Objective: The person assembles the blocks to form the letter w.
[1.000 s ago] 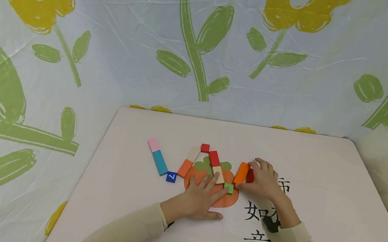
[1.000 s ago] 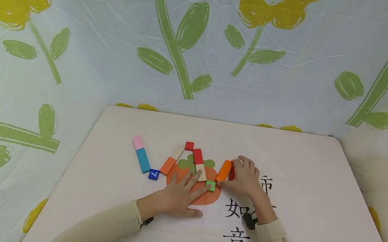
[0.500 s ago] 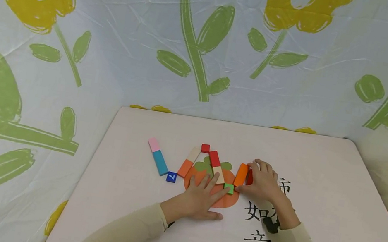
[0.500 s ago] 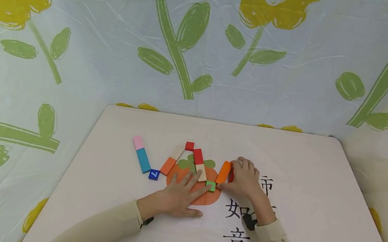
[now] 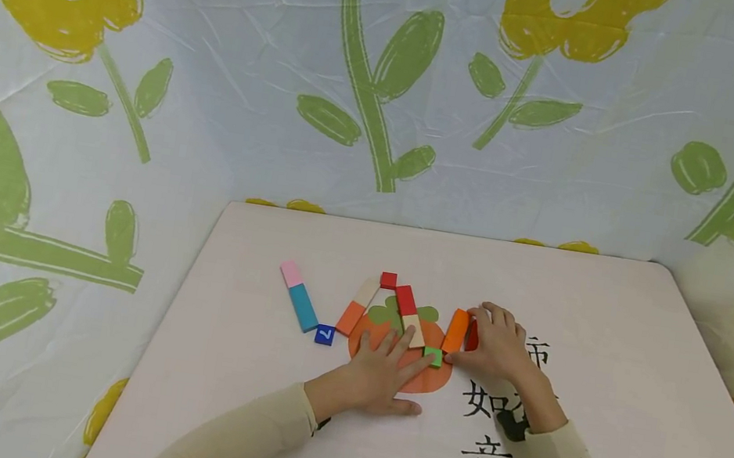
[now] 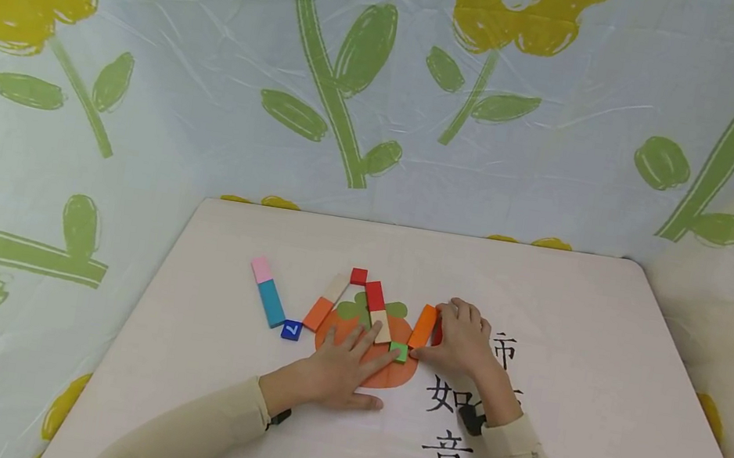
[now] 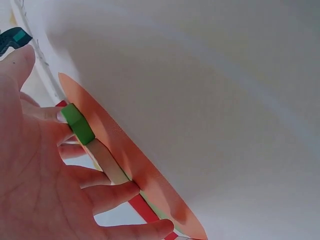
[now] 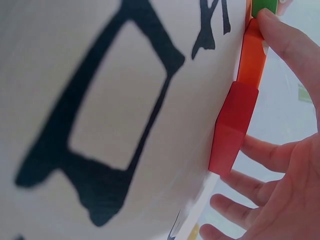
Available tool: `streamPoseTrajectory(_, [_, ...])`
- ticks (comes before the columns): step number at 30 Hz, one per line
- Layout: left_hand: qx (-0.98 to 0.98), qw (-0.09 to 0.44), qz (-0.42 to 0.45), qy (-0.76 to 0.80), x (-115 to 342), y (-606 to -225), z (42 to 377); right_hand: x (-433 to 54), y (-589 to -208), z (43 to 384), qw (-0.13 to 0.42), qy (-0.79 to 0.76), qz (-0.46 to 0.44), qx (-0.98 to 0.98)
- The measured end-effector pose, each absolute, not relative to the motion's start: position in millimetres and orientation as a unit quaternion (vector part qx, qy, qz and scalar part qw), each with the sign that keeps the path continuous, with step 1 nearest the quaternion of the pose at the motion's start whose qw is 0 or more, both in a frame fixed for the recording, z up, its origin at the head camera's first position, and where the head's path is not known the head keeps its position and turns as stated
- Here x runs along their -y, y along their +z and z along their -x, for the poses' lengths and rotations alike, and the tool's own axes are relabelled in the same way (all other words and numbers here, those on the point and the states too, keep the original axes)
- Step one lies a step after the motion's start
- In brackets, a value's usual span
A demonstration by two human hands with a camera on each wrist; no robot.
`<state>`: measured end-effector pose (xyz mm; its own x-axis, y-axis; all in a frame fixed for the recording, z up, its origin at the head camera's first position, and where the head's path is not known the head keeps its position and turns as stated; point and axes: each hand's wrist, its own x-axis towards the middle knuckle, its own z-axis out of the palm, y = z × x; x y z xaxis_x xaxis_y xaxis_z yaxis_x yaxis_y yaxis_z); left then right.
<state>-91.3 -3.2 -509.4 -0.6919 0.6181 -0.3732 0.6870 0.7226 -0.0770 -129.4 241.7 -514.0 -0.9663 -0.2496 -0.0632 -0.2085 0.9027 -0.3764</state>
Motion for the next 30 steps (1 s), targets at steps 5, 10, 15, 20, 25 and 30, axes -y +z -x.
streamPoseTrajectory(5, [-0.913,0.160,-0.361,-0.105,3.9,-508.4,92.0,-241.2,-512.7,129.1,0.055,-0.189,0.119,-0.973])
streamPoseTrajectory(10, [-0.911,0.161,-0.364,-0.106,4.2,-509.8,93.6,-241.9,-513.4,129.0,0.054,-0.187,0.120,-0.973])
streamPoseTrajectory(15, [-0.911,0.160,-0.365,-0.108,3.9,-510.0,93.7,-242.2,-513.6,128.3,0.052,-0.185,0.121,-0.974])
streamPoseTrajectory(20, [-0.911,0.157,-0.367,-0.106,3.7,-509.6,94.0,-242.1,-513.0,127.9,0.056,-0.188,0.119,-0.973])
streamPoseTrajectory(25, [-0.912,0.154,-0.370,-0.089,5.1,-508.3,94.2,-241.8,-511.9,127.4,0.056,-0.187,0.118,-0.974])
streamPoseTrajectory(30, [-0.915,0.149,-0.370,-0.060,7.6,-511.9,95.1,-242.3,-510.6,127.2,0.058,-0.193,0.117,-0.973])
